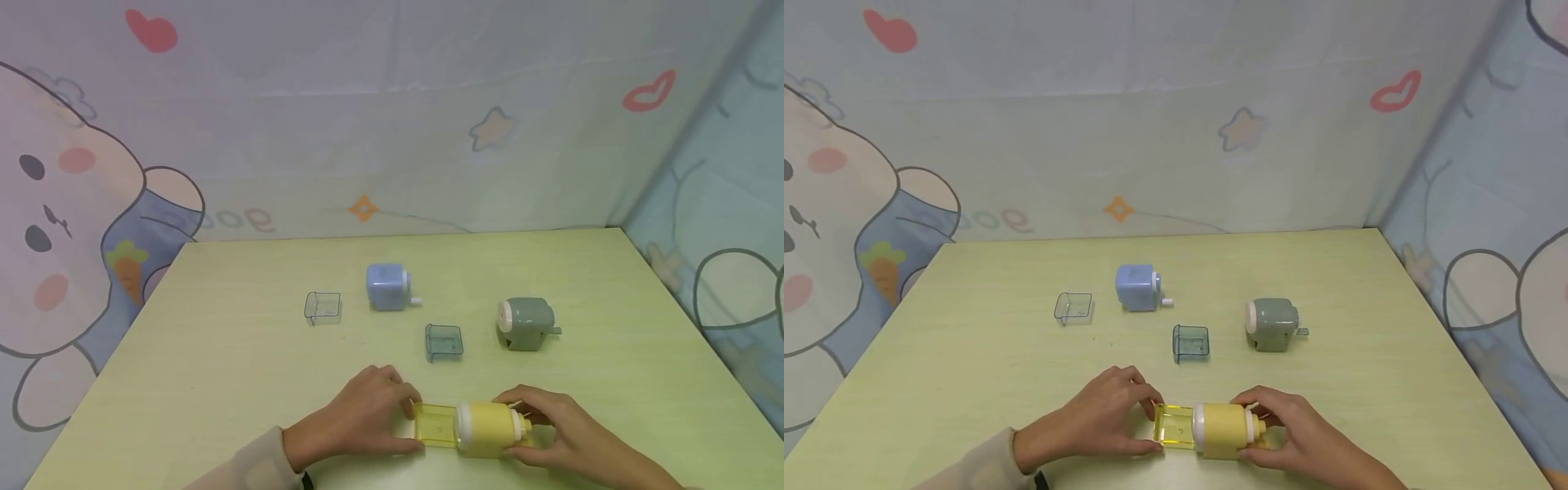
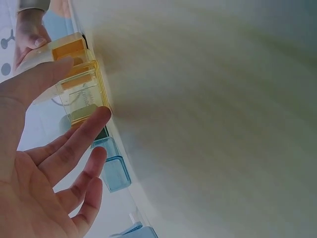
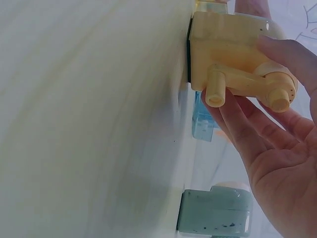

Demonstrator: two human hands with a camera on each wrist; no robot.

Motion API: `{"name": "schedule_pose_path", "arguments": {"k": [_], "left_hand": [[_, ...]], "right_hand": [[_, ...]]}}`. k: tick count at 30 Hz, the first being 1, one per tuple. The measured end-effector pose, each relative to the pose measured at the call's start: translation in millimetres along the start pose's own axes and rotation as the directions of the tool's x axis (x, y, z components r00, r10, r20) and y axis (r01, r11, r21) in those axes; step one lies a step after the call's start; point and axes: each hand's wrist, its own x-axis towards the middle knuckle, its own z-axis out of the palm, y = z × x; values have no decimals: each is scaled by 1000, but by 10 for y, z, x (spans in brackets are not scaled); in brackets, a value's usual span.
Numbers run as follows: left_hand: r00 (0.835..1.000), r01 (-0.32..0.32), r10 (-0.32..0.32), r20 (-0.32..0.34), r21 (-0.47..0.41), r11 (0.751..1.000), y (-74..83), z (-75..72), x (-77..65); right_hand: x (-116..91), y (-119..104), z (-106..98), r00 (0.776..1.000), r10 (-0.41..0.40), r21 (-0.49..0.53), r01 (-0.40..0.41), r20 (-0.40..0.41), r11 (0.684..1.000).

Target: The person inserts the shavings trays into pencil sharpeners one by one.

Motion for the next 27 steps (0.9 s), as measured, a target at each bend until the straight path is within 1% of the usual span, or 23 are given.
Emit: {"name": "schedule_pose_path", "arguments": {"k": [4,11,20,27], "left_hand": [[1000,3,-3,-2,-6,1000,18,3,11],[1000,9,-9,2,-5,1000,31,13,41],[1000,3,-3,-13,-4,1000,38,4,48],[1000,2,-2,-12,-5,1000,39,9,51]], "right_hand": [[3,-5,-3,1000,5,-9,-5,4,1000],[15,13,0,1000,-31,2,31,0,1000],[6,-11,-10,1000,18,9,-18,15,1000],[4,-3,-12,1000,12,15,-13,18,1000]]}}
